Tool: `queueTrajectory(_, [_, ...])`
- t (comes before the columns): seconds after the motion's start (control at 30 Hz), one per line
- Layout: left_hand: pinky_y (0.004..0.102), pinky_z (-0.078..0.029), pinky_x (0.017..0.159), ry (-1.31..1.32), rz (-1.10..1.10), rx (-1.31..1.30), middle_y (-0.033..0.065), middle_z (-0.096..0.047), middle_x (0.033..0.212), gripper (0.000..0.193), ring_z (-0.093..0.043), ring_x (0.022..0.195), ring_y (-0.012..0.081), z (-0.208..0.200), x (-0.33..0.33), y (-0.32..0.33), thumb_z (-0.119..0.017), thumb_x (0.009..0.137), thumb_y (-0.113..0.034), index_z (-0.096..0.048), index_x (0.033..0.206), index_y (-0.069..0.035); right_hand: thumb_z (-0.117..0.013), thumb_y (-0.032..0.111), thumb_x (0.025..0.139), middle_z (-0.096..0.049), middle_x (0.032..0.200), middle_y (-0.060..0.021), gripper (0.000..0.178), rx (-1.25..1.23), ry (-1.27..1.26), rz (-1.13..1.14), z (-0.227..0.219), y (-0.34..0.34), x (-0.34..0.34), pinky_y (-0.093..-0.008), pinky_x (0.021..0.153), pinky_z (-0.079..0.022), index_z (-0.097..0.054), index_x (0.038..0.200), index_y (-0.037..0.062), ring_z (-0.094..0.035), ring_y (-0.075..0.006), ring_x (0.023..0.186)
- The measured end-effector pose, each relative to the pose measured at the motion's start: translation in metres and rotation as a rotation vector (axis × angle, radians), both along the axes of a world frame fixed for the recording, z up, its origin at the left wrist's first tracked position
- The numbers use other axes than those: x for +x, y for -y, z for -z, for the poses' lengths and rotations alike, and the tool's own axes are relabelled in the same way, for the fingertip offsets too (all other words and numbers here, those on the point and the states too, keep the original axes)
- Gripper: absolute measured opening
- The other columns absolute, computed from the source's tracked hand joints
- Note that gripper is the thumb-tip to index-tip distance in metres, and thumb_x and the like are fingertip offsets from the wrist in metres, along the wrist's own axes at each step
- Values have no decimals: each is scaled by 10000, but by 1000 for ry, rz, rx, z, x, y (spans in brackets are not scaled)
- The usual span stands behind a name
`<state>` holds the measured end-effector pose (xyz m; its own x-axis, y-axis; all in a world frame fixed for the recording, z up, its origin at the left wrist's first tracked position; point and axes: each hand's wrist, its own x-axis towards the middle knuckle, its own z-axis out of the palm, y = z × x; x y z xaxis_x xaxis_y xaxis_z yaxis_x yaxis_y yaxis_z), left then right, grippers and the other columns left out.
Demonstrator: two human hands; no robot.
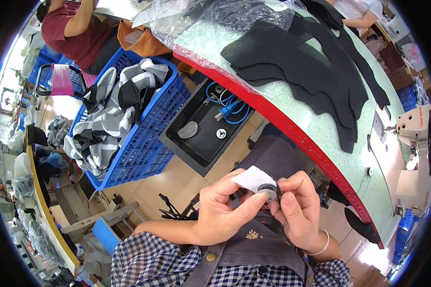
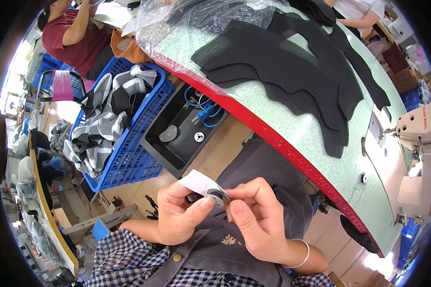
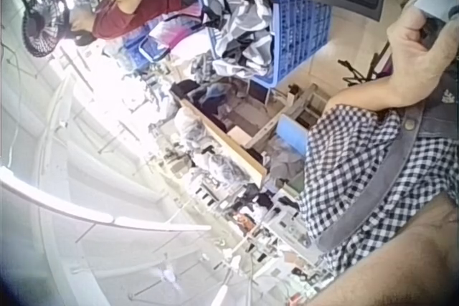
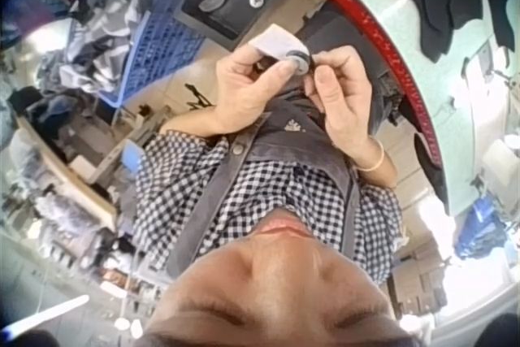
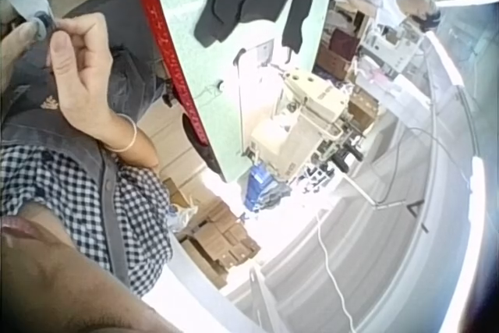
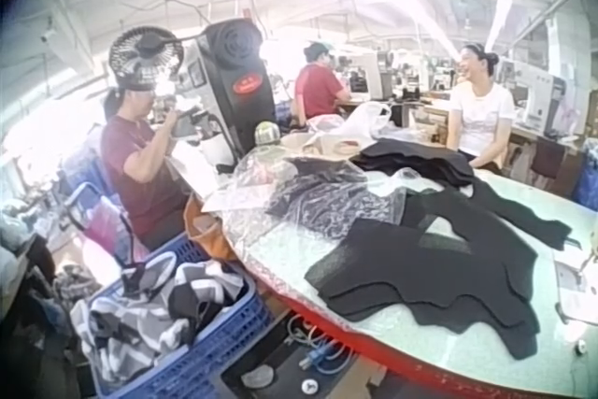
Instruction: Preparing small circular components and attaching them to fabric pieces using a small tool.
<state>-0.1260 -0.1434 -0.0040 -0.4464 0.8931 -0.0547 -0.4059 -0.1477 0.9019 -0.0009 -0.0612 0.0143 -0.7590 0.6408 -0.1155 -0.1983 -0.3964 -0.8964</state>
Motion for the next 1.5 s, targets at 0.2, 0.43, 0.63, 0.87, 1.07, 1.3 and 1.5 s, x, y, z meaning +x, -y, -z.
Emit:
queueTrajectory(0.2, [174, -338, 536, -66, 41, -33, 33, -570, 855, 155, -452, 640, 30, -2, -7, 2, -622, 792, -30, -612, 929, 42, -485, 93, 900, -512, 791, -49, 132, 36, 43, -56, -3, -6, 5, -184, 564, -367, -456, 982, -6, -446, -46, 653])
queueTrajectory(0.43, [178, -326, 511, -173, 123, -27, 20, -554, 783, 168, -428, 599, 30, -2, -19, 4, -645, 780, -64, -628, 919, 27, -510, 84, 888, -506, 765, -9, 128, 62, 133, -148, -6, -14, 9, -154, 522, -322, -468, 956, -15, -410, -2, 615])
queueTrajectory(0.63, [179, -326, 500, -162, 125, -33, 20, -550, 766, 171, -430, 586, 31, -4, -20, 3, -648, 776, -67, -632, 919, 25, -497, 104, 897, -507, 785, -19, 146, -4, 125, -176, -11, -14, 8, -161, 543, -332, -454, 975, -12, -419, -14, 636])
queueTrajectory(0.87, [177, -333, 496, -166, 97, -9, 26, -560, 772, 164, -448, 583, 31, -4, -18, 3, -647, 774, -63, -637, 913, 23, -468, 135, 914, -514, 786, -47, 157, -54, 66, -152, -9, -8, 5, -195, 568, -355, -435, 981, -3, -428, -56, 644])
queueTrajectory(1.07, [177, -337, 493, -172, 97, 6, 31, -565, 778, 168, -453, 578, 31, -3, -18, 3, -648, 773, -66, -637, 916, 23, -465, 127, 915, -513, 729, -44, 146, -130, 45, -182, -7, -11, 6, -193, 554, -343, -442, 982, 0, -434, -57, 641])
queueTrajectory(1.3, [176, -341, 495, -165, 104, -5, 32, -563, 782, 172, -455, 583, 33, -5, -19, 4, -651, 771, -65, -635, 917, 24, -467, 107, 912, -511, 736, -38, 129, -106, 81, -168, -10, -11, 7, -187, 553, -347, -457, 975, -5, -434, -51, 631])
queueTrajectory(1.5, [183, -345, 495, -265, 164, -29, 36, -563, 785, 161, -446, 590, 41, -10, -26, 3, -653, 764, -64, -628, 894, 29, -501, 97, 896, -505, 712, -7, 124, -32, 166, -180, -13, -16, 10, -158, 515, -325, -473, 951, -11, -414, -13, 594])
